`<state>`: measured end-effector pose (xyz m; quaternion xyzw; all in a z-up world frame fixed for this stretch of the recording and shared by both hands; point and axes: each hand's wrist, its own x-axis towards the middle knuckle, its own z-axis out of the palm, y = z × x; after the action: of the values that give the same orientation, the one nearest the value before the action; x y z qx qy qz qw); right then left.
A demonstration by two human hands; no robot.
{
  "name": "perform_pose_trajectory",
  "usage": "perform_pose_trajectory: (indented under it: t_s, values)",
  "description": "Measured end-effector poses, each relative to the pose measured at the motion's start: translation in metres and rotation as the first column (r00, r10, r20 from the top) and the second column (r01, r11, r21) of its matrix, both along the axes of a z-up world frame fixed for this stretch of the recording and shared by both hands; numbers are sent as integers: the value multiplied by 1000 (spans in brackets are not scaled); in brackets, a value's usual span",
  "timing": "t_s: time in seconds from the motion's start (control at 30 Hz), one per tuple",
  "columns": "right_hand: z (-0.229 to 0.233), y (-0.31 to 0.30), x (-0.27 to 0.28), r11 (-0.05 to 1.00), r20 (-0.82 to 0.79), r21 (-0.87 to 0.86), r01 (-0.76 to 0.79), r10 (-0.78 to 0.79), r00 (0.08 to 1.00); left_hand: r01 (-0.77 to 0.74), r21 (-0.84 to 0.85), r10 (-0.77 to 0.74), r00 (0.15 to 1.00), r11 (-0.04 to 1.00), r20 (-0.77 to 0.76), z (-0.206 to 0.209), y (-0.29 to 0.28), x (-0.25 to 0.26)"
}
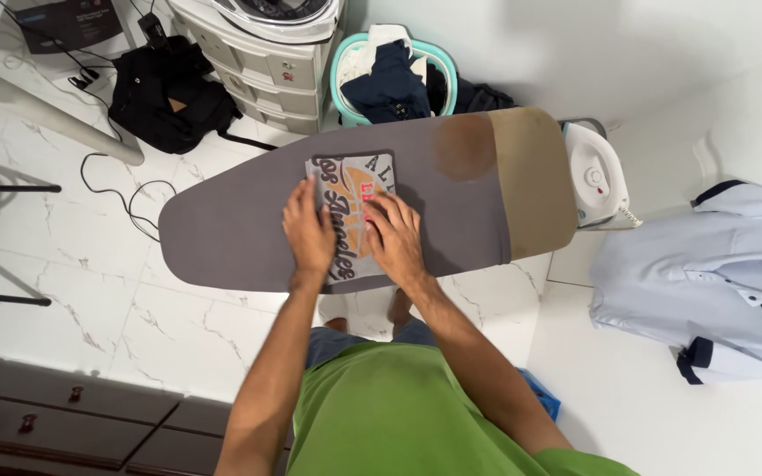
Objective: Fold a grey t-shirt on an ironing board and place it on a bed.
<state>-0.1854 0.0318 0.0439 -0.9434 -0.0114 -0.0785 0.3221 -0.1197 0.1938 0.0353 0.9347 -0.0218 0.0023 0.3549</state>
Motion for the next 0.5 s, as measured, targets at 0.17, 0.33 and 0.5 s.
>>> perform_pose_trajectory:
  t_s: [0.17,0.33,0.5]
  values:
    - [-27,-6,21,975,41,-218,-39,49,998,209,210,-240,961,955,136,-32,-22,-32]
    - [-44,-11,63,954,-38,-297,-37,27,999,193,315,-233,968,929,94,-26,-29,-36]
    - [-50,-16,66,986,3,-165,40,-40,999,57,331,-96,990,942,102,-23,-31,-36]
